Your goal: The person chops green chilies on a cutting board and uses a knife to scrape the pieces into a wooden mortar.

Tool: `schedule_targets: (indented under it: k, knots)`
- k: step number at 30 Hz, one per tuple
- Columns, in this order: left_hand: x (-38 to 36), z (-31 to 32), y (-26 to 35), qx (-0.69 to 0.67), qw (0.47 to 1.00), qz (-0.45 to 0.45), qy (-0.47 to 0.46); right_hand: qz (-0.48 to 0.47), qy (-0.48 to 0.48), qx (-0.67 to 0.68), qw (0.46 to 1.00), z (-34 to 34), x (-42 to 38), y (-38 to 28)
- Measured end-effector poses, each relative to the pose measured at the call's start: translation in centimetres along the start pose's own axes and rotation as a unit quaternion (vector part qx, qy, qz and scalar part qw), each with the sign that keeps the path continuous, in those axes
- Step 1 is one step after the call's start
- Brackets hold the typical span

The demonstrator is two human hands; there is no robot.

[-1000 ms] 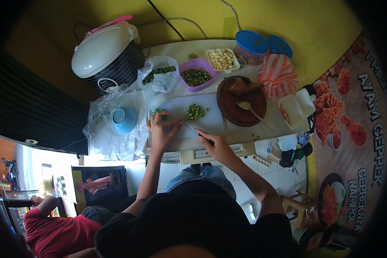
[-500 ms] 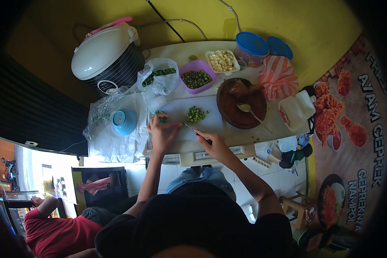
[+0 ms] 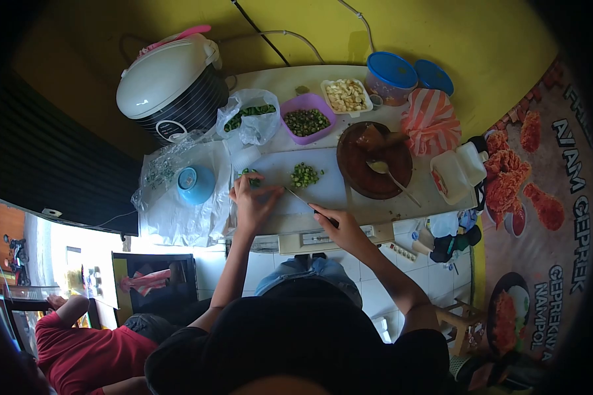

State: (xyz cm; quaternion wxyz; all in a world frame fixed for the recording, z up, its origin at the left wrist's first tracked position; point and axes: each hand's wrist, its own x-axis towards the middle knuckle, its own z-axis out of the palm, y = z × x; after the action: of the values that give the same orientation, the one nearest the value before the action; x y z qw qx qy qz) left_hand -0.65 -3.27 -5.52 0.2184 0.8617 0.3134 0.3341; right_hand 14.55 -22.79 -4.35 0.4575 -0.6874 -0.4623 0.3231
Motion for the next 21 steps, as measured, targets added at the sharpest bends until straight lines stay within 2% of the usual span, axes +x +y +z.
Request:
schedule_targets:
  k: [7, 11, 16, 19, 21]
  knots:
    - [0.7, 0.8, 1.5, 0.038, 0.999, 0.003, -0.01, 0.035, 0.011, 0.077, 0.996, -0.4, 0.7, 0.1]
    - [0.8, 1.6, 1.6, 0.049, 0.998, 0.016, 0.022, 0.037, 0.025, 0.073, 0.996, -0.3, 1.1, 0.1]
    - [1.5, -1.9, -0.5, 0.037, 0.996, -0.01, 0.082, -0.007, -0.012, 0.0, 1.0, -0.3, 1.0, -0.6]
    - [2.0, -4.8, -1.3, 0.035, 0.997, -0.01, 0.075, 0.024, -0.013, -0.039, 0.999, -0.1, 0.9, -1.1]
    - [2.2, -6.4, -2.0, 0.066, 0.996, 0.015, 0.055, -0.004, 0.017, -0.023, 1.0, 0.1, 1.2, -0.9]
